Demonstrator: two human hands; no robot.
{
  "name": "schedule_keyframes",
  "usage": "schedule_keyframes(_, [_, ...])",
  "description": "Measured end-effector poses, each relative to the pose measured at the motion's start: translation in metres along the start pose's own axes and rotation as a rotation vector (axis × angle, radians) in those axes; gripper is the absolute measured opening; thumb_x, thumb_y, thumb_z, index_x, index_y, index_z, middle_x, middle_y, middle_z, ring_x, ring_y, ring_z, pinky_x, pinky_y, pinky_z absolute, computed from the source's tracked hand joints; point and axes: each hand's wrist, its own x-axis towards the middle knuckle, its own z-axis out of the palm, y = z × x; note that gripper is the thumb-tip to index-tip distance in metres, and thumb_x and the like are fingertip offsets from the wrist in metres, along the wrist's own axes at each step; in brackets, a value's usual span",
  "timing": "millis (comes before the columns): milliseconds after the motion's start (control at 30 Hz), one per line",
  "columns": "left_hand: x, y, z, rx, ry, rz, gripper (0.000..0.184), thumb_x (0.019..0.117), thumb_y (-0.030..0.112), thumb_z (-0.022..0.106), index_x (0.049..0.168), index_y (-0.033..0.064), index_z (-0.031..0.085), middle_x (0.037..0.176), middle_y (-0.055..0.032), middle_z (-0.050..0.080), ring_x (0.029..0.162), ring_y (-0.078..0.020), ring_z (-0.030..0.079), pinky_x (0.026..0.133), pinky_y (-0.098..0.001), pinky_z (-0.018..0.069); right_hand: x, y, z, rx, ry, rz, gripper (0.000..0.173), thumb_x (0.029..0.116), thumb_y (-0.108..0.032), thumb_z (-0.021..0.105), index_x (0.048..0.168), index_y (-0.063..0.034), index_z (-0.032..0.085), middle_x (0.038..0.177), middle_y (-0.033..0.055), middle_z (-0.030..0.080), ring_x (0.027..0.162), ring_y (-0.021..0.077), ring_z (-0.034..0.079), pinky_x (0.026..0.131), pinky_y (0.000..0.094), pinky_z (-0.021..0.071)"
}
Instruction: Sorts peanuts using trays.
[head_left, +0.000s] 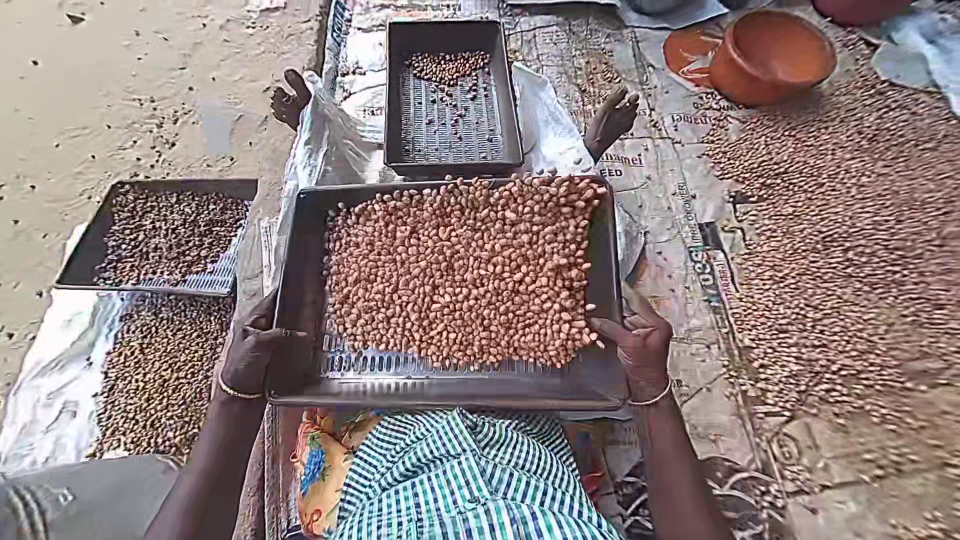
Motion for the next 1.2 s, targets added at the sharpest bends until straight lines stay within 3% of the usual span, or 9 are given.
schedule_keyframes(100, [-0.018, 0.015, 0.031, -0.062, -0.023, 0.080, 0.072, 0.0667, -0.006, 0.061, 0.138, 0.0047, 0.054, 0.108, 0.0037, 0.075, 0.091, -0.0065, 0.073, 0.078, -0.0253, 0.0625, -0.025, 0.029, -0.022, 0.056, 0.109, 0.058, 0.062, 0.0730, 0.010, 0.058, 0.133, 0.0207, 0.046, 0.118, 0.0069, 0.067, 0.100, -0.0083, 0.064, 0.087, 0.0106, 0.0527])
schedule_keyframes(233, [0.036, 0.071, 0.074, -0.035, -0.077, -0.018, 0.072, 0.0741, -0.023, 0.050, 0.141, 0.0021, 0.052, 0.112, -0.0036, 0.071, 0.084, -0.0053, 0.069, 0.071, -0.0228, 0.0597, 0.058, 0.044, -0.032, -0.039, -0.019, 0.198, 0.054, 0.0849, 0.015, 0.056, 0.139, 0.0098, 0.048, 0.117, 0.0073, 0.062, 0.090, -0.0070, 0.059, 0.079, 0.0109, 0.0490])
schedule_keyframes(333, [0.042, 0.040, 0.040, -0.008, -0.069, -0.054, 0.069, 0.0787, -0.022, 0.047, 0.143, 0.0024, 0.048, 0.116, -0.0031, 0.068, 0.090, -0.0038, 0.068, 0.077, -0.0225, 0.0589, 0.064, 0.015, -0.013, -0.084, -0.061, 0.111, 0.051, 0.0861, 0.013, 0.058, 0.136, 0.0106, 0.051, 0.115, 0.0078, 0.061, 0.089, -0.0100, 0.056, 0.078, 0.0076, 0.0459])
schedule_keyframes(500, [-0.025, -0.019, 0.003, -0.032, 0.072, 0.015, 0.074, 0.0706, -0.011, 0.060, 0.143, 0.0020, 0.047, 0.112, 0.0026, 0.072, 0.093, -0.0048, 0.071, 0.082, -0.0244, 0.0612, -0.024, 0.005, -0.004, 0.047, 0.019, 0.033, 0.064, 0.0722, 0.011, 0.062, 0.135, 0.0109, 0.051, 0.108, -0.0025, 0.069, 0.092, -0.0065, 0.066, 0.082, 0.0132, 0.0548])
schedule_keyframes(700, [-0.022, -0.042, 0.004, 0.104, 0.030, 0.022, 0.069, 0.0770, -0.010, 0.057, 0.145, -0.0005, 0.048, 0.117, -0.0045, 0.070, 0.091, -0.0027, 0.069, 0.080, -0.0225, 0.0590, -0.021, 0.022, -0.006, -0.002, 0.001, 0.205, 0.052, 0.0913, 0.011, 0.056, 0.142, 0.0107, 0.044, 0.116, 0.0051, 0.064, 0.094, -0.0074, 0.062, 0.083, 0.0101, 0.0511])
schedule_keyframes(800, [-0.021, -0.038, 0.010, 0.262, 0.022, 0.078, 0.049, 0.0958, 0.000, 0.062, 0.143, -0.0013, 0.052, 0.119, -0.0098, 0.070, 0.093, -0.0018, 0.068, 0.087, -0.0218, 0.0554, 0.010, 0.027, -0.001, 0.013, -0.112, 0.233, 0.056, 0.1004, 0.000, 0.048, 0.154, -0.0023, 0.032, 0.131, 0.0041, 0.055, 0.102, -0.0071, 0.058, 0.088, 0.0114, 0.0478])
schedule_keyframes(933, [-0.020, -0.043, 0.001, 0.415, 0.096, 0.153, 0.040, 0.1104, 0.017, 0.043, 0.142, -0.0059, 0.054, 0.126, -0.0233, 0.067, 0.112, -0.0203, 0.066, 0.103, -0.0389, 0.0464, 0.039, -0.020, 0.016, -0.096, -0.214, 0.091, 0.065, 0.0964, 0.008, 0.051, 0.157, -0.0024, 0.028, 0.143, 0.0078, 0.050, 0.109, -0.0052, 0.057, 0.091, 0.0124, 0.0472])
schedule_keyframes(1100, [-0.008, -0.081, -0.016, 0.175, 0.212, 0.071, 0.035, 0.1109, 0.018, 0.042, 0.129, -0.0065, 0.060, 0.102, -0.0048, 0.066, 0.084, 0.0065, 0.057, 0.083, -0.0152, 0.0480, 0.013, -0.162, 0.048, -0.038, -0.212, -0.187, 0.075, 0.0795, 0.021, 0.056, 0.145, -0.0081, 0.031, 0.138, -0.0051, 0.052, 0.111, -0.0036, 0.062, 0.089, 0.0148, 0.0555])
schedule_keyframes(1200, [-0.010, -0.075, -0.012, 0.174, 0.238, 0.077, 0.036, 0.1120, 0.022, 0.040, 0.120, -0.0042, 0.064, 0.091, -0.0022, 0.064, 0.077, 0.0051, 0.057, 0.078, -0.0171, 0.0494, 0.010, -0.127, 0.034, 0.048, -0.200, -0.186, 0.073, 0.0822, 0.022, 0.055, 0.142, -0.0125, 0.031, 0.128, -0.0092, 0.060, 0.106, -0.0026, 0.066, 0.088, 0.0170, 0.0579])
